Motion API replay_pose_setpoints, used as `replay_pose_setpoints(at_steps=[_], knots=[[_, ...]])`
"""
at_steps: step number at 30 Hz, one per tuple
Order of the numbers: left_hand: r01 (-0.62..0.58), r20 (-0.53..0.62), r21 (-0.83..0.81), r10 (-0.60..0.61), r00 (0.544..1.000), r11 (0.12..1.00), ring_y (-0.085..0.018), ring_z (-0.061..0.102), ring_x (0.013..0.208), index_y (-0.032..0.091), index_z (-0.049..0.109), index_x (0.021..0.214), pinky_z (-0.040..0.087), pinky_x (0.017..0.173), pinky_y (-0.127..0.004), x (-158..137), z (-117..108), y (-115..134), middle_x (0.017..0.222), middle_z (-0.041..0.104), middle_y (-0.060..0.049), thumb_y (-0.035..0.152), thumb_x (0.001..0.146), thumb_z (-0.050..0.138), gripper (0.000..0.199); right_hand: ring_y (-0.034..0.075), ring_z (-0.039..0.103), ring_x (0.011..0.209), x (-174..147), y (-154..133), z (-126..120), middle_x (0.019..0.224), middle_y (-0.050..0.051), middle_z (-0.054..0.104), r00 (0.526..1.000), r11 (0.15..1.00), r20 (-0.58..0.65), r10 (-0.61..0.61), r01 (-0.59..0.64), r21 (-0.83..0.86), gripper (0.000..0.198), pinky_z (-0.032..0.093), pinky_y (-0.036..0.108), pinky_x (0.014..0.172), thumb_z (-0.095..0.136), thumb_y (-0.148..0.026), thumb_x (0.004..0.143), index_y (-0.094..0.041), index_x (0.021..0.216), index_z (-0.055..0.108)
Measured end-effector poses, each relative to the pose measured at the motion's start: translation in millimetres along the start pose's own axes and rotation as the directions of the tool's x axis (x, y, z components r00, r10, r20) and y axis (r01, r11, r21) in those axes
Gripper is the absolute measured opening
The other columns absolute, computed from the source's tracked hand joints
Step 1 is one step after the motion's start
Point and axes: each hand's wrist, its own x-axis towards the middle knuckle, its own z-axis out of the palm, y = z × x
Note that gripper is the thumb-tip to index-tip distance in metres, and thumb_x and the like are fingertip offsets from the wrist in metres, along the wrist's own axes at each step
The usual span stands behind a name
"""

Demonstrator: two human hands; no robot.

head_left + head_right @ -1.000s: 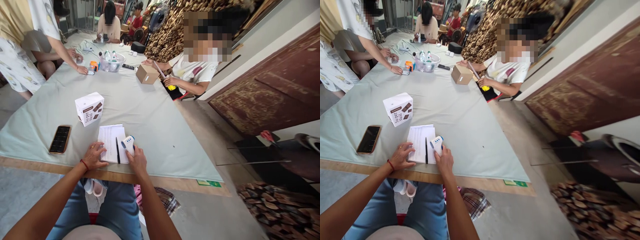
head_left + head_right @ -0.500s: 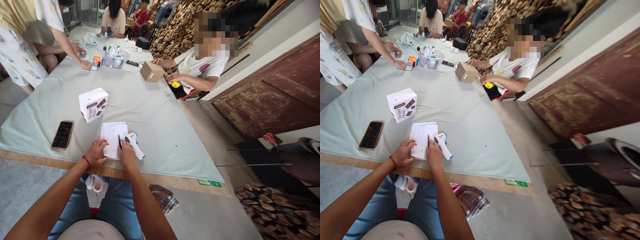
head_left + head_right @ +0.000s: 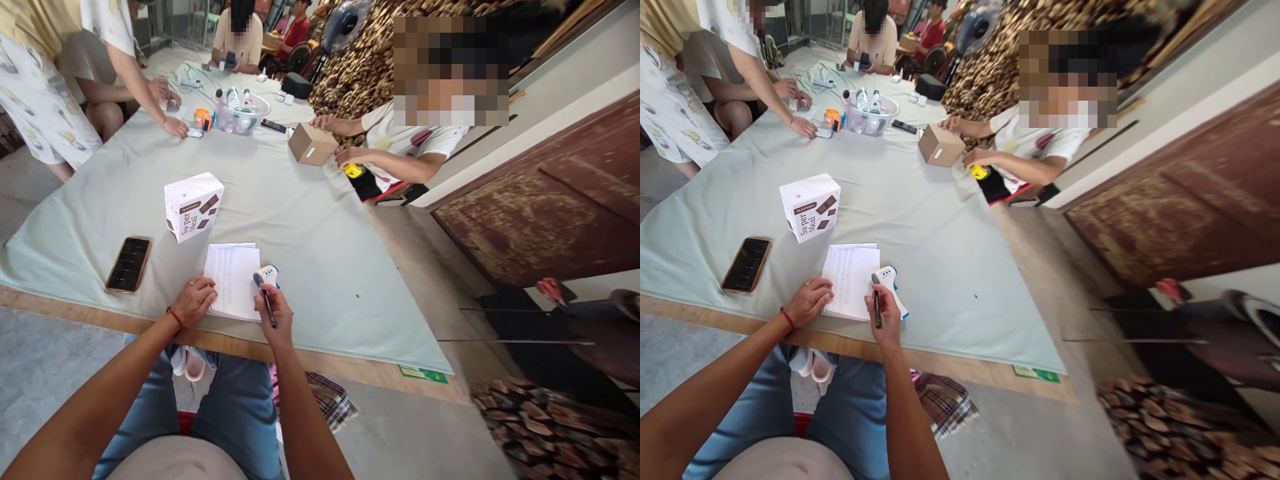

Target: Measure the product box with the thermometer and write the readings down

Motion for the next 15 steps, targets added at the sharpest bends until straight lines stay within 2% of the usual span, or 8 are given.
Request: replay_pose_setpoints(at_steps=[3,5,8,12,15], knots=[[0.006,0.011,0.011,-0.006,1.000,1.000,-0.019,0.055,0.105,0.017,0.064,0.086,0.042,0.099,-0.039,-1,3,-2,0.109,0.061,-0.008,0.017,0.088,0.047,0.018,0.010,0.045,0.053,-6,-1,5,0.058,-0.006,0.047,0.994,1.000,-0.113,0.015,-0.013,0.015,0.028,0.040,0.025,0.054,0.058,-0.047,0.082,-0.019,0.080,0.059],[0.015,0.019,0.010,-0.015,1.000,1.000,-0.020,0.055,0.107,0.018,0.064,0.088,0.042,0.099,-0.039,-2,4,-4,0.110,0.060,-0.008,0.011,0.082,0.049,0.018,0.011,0.048,0.054,-9,1,9,0.058,-0.005,0.050,0.993,0.995,-0.103,0.052,-0.043,0.094,0.032,0.042,0.026,0.056,0.051,-0.049,0.086,-0.019,0.087,0.061],[0.008,0.065,0.016,-0.009,0.998,1.000,-0.022,0.053,0.111,0.019,0.065,0.094,0.040,0.102,-0.042,-3,3,-5,0.114,0.058,-0.008,0.007,0.073,0.050,0.028,0.015,0.059,0.067,-12,9,14,0.074,0.002,0.063,0.990,0.982,-0.071,0.125,-0.113,0.153,0.037,0.049,0.033,0.069,0.050,-0.046,0.084,-0.017,0.102,0.064],[-0.032,0.109,0.013,0.031,0.994,0.999,-0.026,0.047,0.119,0.019,0.063,0.108,0.037,0.105,-0.045,-3,-1,-5,0.124,0.053,-0.011,0.008,0.067,0.056,0.044,0.019,0.063,0.079,-14,19,17,0.088,0.005,0.068,0.986,0.985,-0.012,0.168,-0.168,0.023,0.033,0.049,0.038,0.081,0.057,-0.042,0.078,-0.019,0.100,0.068],[-0.040,0.072,-0.019,0.041,0.997,0.999,-0.024,0.048,0.119,0.019,0.063,0.109,0.039,0.104,-0.043,-3,-2,-5,0.123,0.053,-0.011,0.009,0.073,0.054,0.038,0.020,0.063,0.085,-16,23,20,0.095,0.005,0.069,0.992,0.988,0.007,0.127,-0.126,-0.094,0.032,0.049,0.038,0.085,0.058,-0.041,0.078,-0.020,0.101,0.067]])
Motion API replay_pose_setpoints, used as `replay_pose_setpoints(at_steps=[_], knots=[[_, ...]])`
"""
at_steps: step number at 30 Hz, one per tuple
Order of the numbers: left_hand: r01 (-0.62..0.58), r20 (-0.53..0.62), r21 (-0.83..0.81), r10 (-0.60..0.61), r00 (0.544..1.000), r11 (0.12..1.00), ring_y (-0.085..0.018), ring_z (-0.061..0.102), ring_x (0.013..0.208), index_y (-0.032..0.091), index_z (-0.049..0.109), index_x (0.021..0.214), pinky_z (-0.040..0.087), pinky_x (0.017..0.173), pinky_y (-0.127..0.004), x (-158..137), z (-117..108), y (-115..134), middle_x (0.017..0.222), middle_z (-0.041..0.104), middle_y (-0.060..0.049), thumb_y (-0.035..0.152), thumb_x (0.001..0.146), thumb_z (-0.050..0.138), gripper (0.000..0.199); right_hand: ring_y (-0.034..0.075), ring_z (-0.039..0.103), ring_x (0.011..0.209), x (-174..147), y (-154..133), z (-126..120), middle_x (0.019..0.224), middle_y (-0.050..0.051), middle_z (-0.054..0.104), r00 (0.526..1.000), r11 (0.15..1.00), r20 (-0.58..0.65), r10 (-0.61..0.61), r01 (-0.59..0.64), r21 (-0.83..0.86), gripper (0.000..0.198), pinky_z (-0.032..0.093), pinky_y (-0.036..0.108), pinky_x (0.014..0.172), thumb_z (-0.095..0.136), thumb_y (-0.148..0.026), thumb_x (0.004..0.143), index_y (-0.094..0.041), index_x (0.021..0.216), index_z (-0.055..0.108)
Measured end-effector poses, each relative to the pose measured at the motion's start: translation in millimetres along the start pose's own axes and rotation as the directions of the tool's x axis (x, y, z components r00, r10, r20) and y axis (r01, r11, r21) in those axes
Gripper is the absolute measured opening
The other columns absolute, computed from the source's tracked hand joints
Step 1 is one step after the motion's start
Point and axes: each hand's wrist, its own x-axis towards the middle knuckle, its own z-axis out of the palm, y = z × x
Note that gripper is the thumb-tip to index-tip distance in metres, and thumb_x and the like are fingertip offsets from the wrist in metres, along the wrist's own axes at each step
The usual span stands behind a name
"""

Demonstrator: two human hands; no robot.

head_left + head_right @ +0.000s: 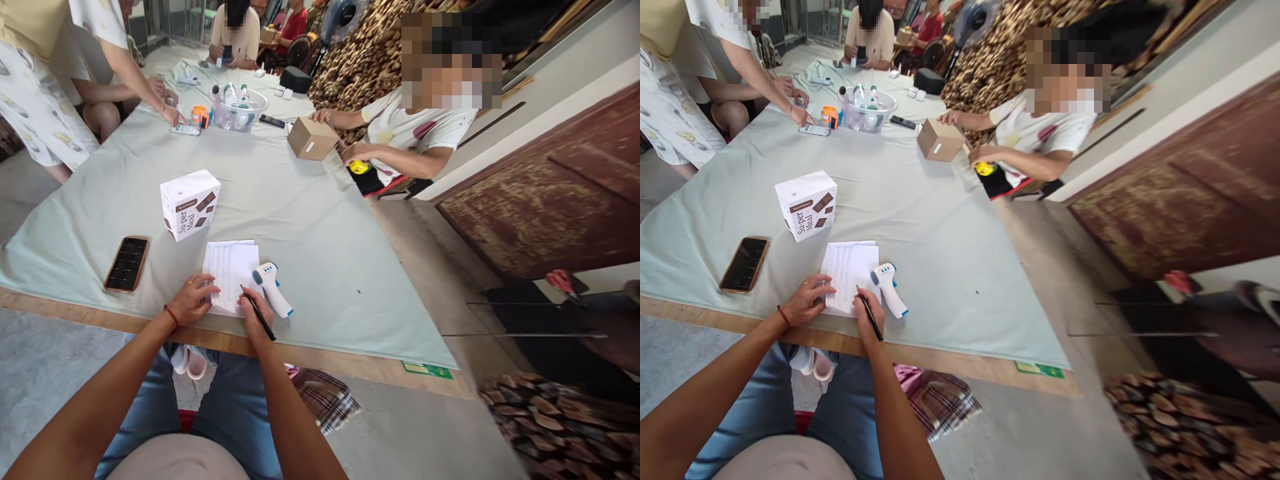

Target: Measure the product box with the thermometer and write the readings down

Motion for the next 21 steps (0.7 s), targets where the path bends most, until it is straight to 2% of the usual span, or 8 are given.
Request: replay_pose_setpoints(at_steps=[6,12,17,21], knots=[[0.035,-0.015,0.014,-0.035,0.999,0.999,-0.021,0.053,0.112,0.021,0.067,0.096,0.042,0.101,-0.042,2.2,3.6,0.3,0.115,0.058,-0.007,0.010,0.081,0.052,0.025,0.020,0.062,0.090,-0.5,0.3,4.5,0.102,0.005,0.068,0.995,0.990,0.020,-0.095,0.096,-0.100,0.029,0.048,0.037,0.089,0.053,-0.037,0.081,-0.021,0.101,0.066],[0.063,-0.003,-0.018,-0.063,0.998,0.998,-0.020,0.056,0.108,0.023,0.071,0.094,0.042,0.100,-0.041,2.0,5.3,-3.1,0.112,0.062,-0.006,0.021,0.085,0.058,0.015,0.020,0.062,0.095,-0.6,0.2,5.4,0.102,0.006,0.068,0.993,0.987,0.025,-0.117,0.119,-0.109,0.027,0.048,0.038,0.091,0.053,-0.036,0.082,-0.021,0.101,0.066],[0.032,-0.018,-0.075,-0.033,0.999,0.997,-0.020,0.053,0.113,0.026,0.073,0.090,0.039,0.103,-0.040,0.6,0.3,-1.5,0.109,0.065,-0.003,0.031,0.088,0.059,0.015,0.021,0.061,0.097,-0.3,0.4,5.0,0.103,0.006,0.068,0.992,0.985,0.038,-0.124,0.128,-0.115,0.027,0.047,0.038,0.092,0.053,-0.036,0.083,-0.021,0.101,0.066],[0.008,0.027,-0.071,-0.006,1.000,0.997,-0.021,0.052,0.113,0.024,0.071,0.071,0.035,0.105,-0.041,1.0,-2.5,0.8,0.105,0.067,-0.002,0.035,0.087,0.060,0.022,0.021,0.061,0.099,0.2,-1.1,4.9,0.104,0.006,0.068,0.989,0.983,0.047,-0.138,0.143,-0.117,0.028,0.047,0.038,0.093,0.052,-0.036,0.084,-0.020,0.101,0.066]])
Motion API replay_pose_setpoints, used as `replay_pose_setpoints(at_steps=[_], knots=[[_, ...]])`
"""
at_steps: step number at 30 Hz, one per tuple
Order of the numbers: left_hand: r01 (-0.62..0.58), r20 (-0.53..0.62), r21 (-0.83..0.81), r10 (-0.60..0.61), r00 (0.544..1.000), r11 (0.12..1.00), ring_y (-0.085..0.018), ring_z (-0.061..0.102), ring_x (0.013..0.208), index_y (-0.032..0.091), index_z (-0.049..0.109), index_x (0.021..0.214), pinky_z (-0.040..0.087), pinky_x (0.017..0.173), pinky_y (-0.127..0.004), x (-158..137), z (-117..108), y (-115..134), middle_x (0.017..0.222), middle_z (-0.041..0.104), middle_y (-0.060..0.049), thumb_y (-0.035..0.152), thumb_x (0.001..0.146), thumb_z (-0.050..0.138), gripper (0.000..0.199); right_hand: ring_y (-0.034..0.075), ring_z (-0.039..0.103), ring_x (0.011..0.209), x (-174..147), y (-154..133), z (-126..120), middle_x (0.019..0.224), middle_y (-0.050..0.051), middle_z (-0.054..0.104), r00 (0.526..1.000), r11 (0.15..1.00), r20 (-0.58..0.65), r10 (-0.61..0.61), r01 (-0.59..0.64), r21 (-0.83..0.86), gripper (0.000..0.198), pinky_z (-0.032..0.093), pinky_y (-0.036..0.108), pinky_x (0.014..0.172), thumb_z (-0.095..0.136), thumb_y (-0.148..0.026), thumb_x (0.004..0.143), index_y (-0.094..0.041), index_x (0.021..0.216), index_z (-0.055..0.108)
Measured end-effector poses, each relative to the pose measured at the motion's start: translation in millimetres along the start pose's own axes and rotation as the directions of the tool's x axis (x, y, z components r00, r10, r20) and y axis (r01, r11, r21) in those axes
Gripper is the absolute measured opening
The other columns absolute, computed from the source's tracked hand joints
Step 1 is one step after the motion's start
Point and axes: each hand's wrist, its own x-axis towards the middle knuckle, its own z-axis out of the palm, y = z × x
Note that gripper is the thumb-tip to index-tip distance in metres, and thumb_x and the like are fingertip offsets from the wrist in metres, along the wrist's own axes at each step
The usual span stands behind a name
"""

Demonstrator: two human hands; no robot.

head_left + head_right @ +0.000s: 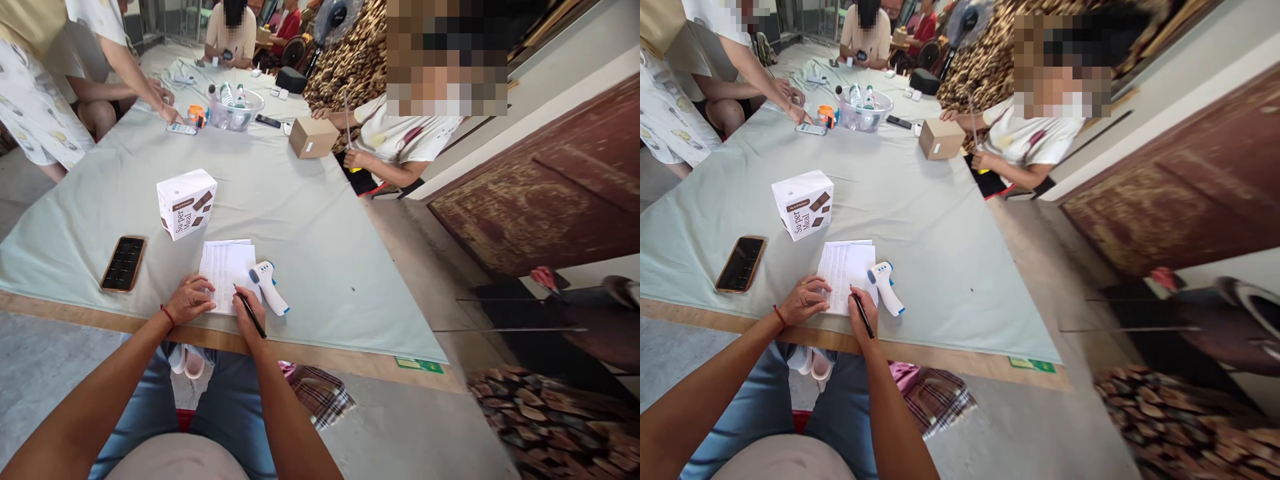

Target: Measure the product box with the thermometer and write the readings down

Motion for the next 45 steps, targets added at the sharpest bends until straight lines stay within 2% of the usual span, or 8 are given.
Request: replay_pose_setpoints(at_steps=[5,8,11,14,19,24,30,45], knots=[[0.033,0.030,0.095,-0.036,0.999,0.995,-0.021,0.051,0.108,0.020,0.066,0.065,0.035,0.104,-0.043,2,4,4,0.107,0.064,-0.003,0.033,0.085,0.061,0.025,0.021,0.062,0.092,-1,-3,-2,0.104,0.007,0.068,0.999,0.999,-0.003,0.046,-0.046,0.012,0.032,0.048,0.037,0.089,0.052,-0.036,0.082,-0.019,0.104,0.066],[0.046,0.029,0.148,-0.051,0.998,0.988,-0.022,0.051,0.107,0.019,0.062,0.063,0.035,0.103,-0.042,3,6,8,0.107,0.062,-0.004,0.028,0.080,0.065,0.020,0.019,0.063,0.082,-3,-2,-4,0.094,0.005,0.069,0.996,0.995,-0.036,0.082,-0.080,0.056,0.032,0.051,0.036,0.082,0.050,-0.034,0.080,-0.018,0.104,0.065],[0.031,0.026,0.188,-0.037,0.999,0.982,-0.022,0.050,0.104,0.019,0.064,0.079,0.034,0.103,-0.043,3,6,11,0.104,0.060,-0.005,0.026,0.079,0.066,0.007,0.018,0.062,0.075,-6,-2,-4,0.082,0.004,0.069,0.992,0.996,-0.108,0.061,-0.054,0.069,0.024,0.051,0.035,0.076,0.054,-0.033,0.076,-0.019,0.090,0.066],[-0.033,0.058,0.235,0.020,0.998,0.972,-0.023,0.049,0.104,0.025,0.067,0.098,0.029,0.106,-0.046,3,5,13,0.105,0.059,-0.005,0.026,0.082,0.062,0.016,0.018,0.060,0.069,-9,-3,-2,0.072,0.002,0.066,0.989,0.999,-0.145,0.023,-0.016,0.052,0.015,0.050,0.033,0.070,0.056,-0.032,0.073,-0.020,0.075,0.063],[-0.085,0.117,0.260,0.056,0.992,0.962,-0.022,0.049,0.104,0.031,0.068,0.104,0.026,0.107,-0.047,1,6,13,0.108,0.057,-0.005,0.026,0.087,0.057,0.021,0.015,0.055,0.063,-11,-8,2,0.066,-0.002,0.060,0.995,1.000,-0.103,0.017,-0.015,0.021,0.010,0.048,0.029,0.063,0.054,-0.031,0.071,-0.022,0.071,0.057],[-0.098,0.099,0.240,0.077,0.992,0.966,-0.022,0.050,0.103,0.031,0.070,0.104,0.027,0.106,-0.047,1,8,13,0.108,0.057,-0.005,0.026,0.089,0.054,0.022,0.015,0.051,0.059,-10,-8,2,0.059,-0.003,0.055,0.999,1.000,-0.039,0.003,-0.004,-0.030,0.011,0.045,0.029,0.060,0.053,-0.031,0.071,-0.022,0.064,0.054],[-0.071,0.097,0.188,0.053,0.994,0.980,-0.022,0.050,0.103,0.031,0.071,0.101,0.028,0.106,-0.046,1,7,15,0.106,0.058,-0.005,0.027,0.090,0.054,0.021,0.015,0.051,0.059,-11,-6,2,0.059,-0.003,0.056,0.999,0.994,0.009,-0.034,0.034,-0.100,0.012,0.045,0.029,0.062,0.051,-0.030,0.073,-0.023,0.064,0.054],[-0.082,0.094,0.199,0.065,0.993,0.976,-0.022,0.049,0.102,0.031,0.071,0.100,0.029,0.105,-0.046,2,7,14,0.105,0.057,-0.006,0.028,0.089,0.054,0.020,0.016,0.052,0.060,-12,-2,2,0.061,-0.003,0.057,0.998,0.988,0.035,-0.046,0.051,-0.143,0.010,0.044,0.029,0.063,0.052,-0.029,0.075,-0.023,0.068,0.055]])
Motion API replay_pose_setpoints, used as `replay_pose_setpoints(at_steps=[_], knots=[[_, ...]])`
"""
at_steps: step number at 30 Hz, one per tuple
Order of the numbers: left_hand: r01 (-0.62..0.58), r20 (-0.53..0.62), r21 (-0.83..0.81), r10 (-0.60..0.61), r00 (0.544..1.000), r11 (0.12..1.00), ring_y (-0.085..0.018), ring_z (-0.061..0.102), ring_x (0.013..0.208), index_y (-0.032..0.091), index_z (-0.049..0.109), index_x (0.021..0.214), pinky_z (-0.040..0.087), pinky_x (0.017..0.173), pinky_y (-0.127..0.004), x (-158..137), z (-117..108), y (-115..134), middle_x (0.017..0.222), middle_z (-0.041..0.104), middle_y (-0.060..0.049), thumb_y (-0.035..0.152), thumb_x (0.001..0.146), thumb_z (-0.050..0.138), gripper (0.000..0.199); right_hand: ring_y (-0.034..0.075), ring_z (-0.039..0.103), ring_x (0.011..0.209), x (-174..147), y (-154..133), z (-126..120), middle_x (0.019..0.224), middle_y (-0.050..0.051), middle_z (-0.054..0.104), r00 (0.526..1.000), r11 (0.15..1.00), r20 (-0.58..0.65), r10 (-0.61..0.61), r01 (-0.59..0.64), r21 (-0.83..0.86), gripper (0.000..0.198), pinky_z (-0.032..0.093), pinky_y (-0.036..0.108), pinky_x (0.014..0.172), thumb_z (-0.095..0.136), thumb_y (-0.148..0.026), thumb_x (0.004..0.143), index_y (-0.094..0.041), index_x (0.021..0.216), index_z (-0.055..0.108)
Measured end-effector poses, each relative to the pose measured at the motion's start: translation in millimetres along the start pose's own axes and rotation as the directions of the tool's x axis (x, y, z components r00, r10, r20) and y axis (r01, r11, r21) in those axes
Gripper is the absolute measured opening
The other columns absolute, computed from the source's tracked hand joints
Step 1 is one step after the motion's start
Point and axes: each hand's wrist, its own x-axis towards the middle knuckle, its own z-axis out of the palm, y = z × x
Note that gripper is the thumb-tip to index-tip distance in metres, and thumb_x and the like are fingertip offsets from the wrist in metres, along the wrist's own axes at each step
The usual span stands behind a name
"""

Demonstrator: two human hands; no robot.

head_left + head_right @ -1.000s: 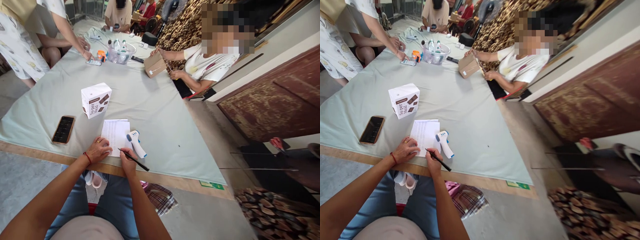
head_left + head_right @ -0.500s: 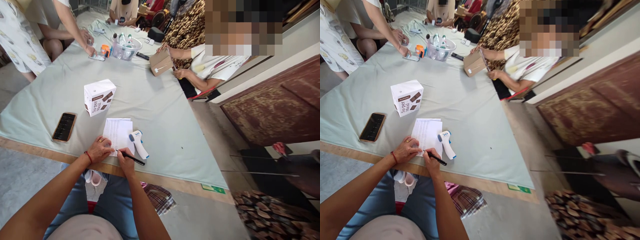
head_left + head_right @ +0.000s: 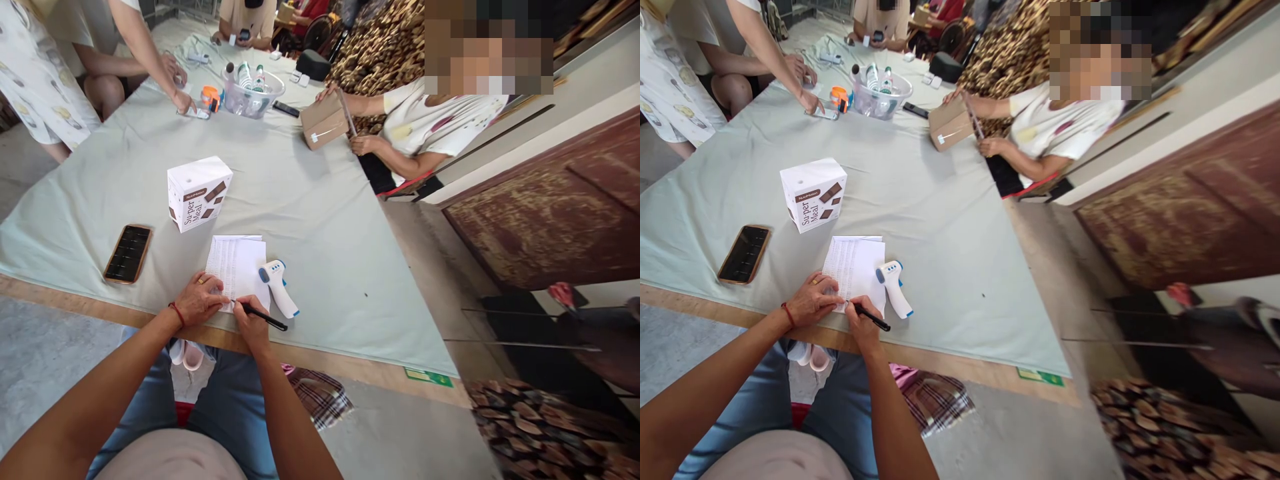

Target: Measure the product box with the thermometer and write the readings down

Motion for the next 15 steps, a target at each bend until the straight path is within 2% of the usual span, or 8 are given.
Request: replay_pose_setpoints(at_steps=[15], knots=[[-0.012,0.001,0.034,0.012,1.000,0.999,-0.021,0.048,0.102,0.030,0.071,0.102,0.029,0.105,-0.045,-0.6,0.7,-1.3,0.106,0.057,-0.005,0.027,0.089,0.055,0.020,0.014,0.050,0.059,0.1,1.1,0.8,0.060,-0.004,0.056,1.000,0.999,-0.003,-0.004,0.004,0.048,0.011,0.043,0.027,0.062,0.052,-0.028,0.075,-0.022,0.066,0.054]])
